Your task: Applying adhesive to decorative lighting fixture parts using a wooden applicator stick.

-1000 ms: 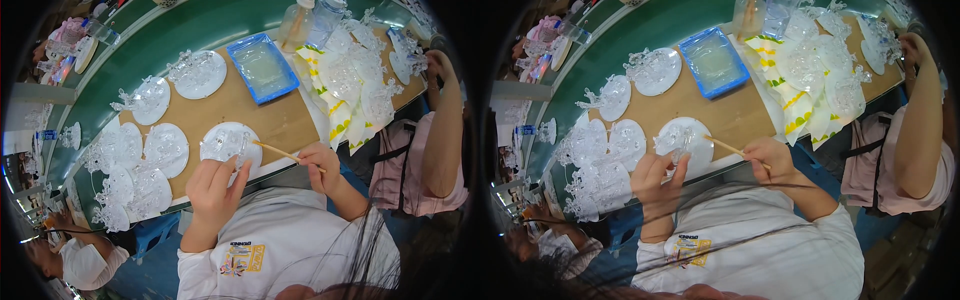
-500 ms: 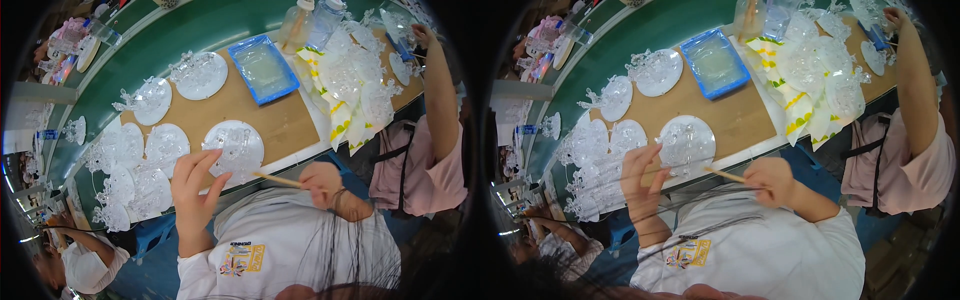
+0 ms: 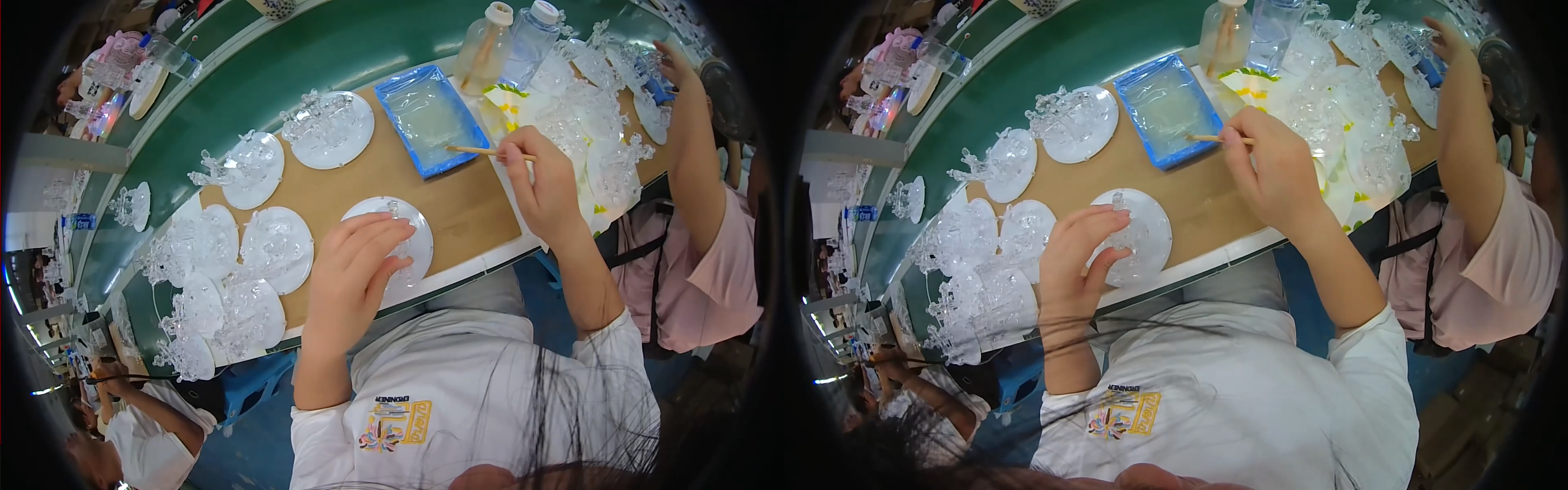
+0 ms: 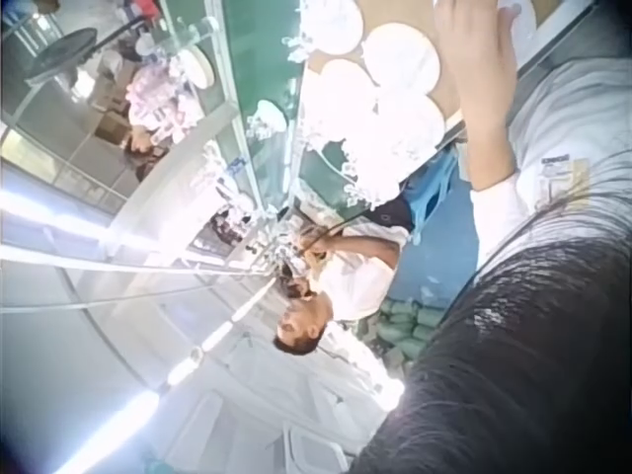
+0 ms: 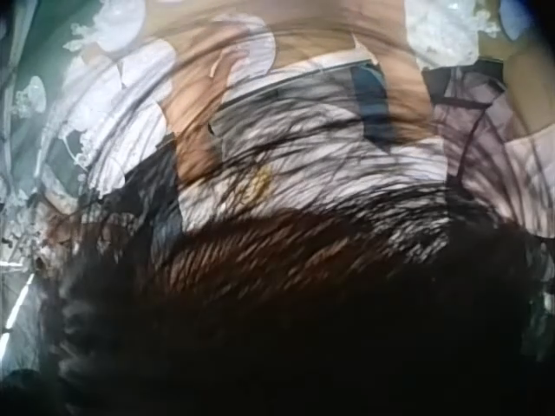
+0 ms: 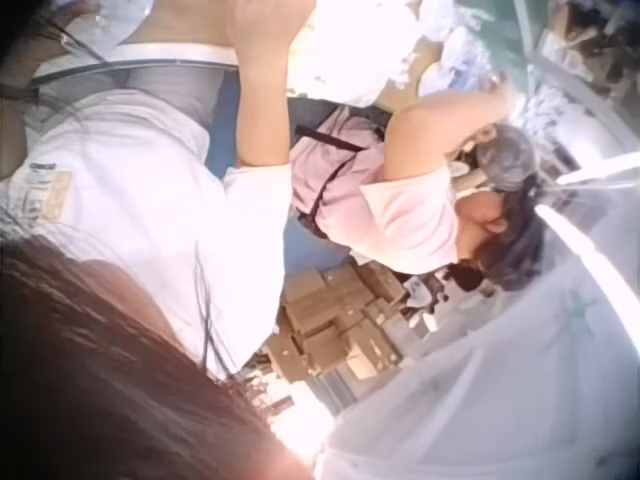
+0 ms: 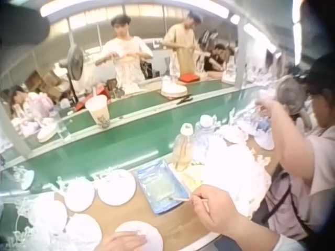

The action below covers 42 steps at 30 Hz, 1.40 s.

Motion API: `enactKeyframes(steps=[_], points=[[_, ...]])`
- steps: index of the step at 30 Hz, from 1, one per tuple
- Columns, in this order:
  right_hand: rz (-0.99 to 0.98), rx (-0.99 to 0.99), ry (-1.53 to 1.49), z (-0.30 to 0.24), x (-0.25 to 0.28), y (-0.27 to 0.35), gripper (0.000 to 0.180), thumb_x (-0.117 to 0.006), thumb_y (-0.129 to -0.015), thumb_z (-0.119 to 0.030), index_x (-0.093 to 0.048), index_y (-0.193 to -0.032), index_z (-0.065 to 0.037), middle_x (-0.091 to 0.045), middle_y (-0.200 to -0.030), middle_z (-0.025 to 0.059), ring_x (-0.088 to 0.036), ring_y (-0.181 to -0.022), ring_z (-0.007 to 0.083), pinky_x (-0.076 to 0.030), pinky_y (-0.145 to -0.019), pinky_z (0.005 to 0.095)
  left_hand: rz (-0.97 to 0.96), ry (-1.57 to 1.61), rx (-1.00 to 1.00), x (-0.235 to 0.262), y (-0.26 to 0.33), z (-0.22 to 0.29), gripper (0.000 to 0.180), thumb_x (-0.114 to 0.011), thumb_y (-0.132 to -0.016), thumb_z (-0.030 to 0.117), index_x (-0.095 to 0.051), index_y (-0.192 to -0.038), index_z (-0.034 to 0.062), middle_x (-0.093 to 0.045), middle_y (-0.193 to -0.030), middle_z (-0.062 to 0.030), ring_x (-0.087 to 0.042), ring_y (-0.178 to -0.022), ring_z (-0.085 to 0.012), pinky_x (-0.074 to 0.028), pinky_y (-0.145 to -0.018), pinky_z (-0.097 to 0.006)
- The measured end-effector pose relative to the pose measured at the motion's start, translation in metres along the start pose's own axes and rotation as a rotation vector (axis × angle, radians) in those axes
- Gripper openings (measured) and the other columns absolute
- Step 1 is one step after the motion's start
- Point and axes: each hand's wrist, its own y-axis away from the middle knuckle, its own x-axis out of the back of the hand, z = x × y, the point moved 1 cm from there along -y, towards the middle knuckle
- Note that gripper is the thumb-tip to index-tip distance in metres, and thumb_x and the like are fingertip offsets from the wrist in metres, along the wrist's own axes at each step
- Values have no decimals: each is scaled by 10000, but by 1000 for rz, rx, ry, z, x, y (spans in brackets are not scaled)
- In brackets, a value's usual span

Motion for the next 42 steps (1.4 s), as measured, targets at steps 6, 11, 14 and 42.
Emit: enactKeyframes(steps=[6,11,14,42], points=[[136,105,-438,0,16,60,178,-474,-951,-135,-567,-877,-3,-590,-790,121,-549,-664,203,-452,-642,316,89,-175,21,-6,2,-1,361,-736,-683,23,-664,-1034,61,-665,-1026,-68,-604,-984,-266,-472,-809,-356],[-94,146,-392,5,-3,84,105,-516,-809,4,-601,-862,-26,-626,-816,123,-598,-688,272,-480,-604,334,107,-126,30,-10,-3,2,365,-749,-662,23,-677,-1018,58,-680,-1011,-61,-612,-989,-256,-479,-794,-343],[-177,159,-393,7,-4,85,131,-555,-766,27,-610,-871,-28,-636,-841,132,-615,-719,288,-493,-623,349,125,-117,44,-10,-3,3,380,-754,-648,15,-679,-1018,59,-684,-1014,-61,-619,-987,-255,-480,-794,-340],[-436,218,-410,1,0,90,143,-569,-757,16,-617,-873,-52,-631,-845,98,-598,-721,277,-492,-622,344,82,-111,92,-5,-6,5,458,-751,-628,-53,-671,-1058,82,-672,-1052,-59,-603,-1032,-261,-487,-880,-352]])
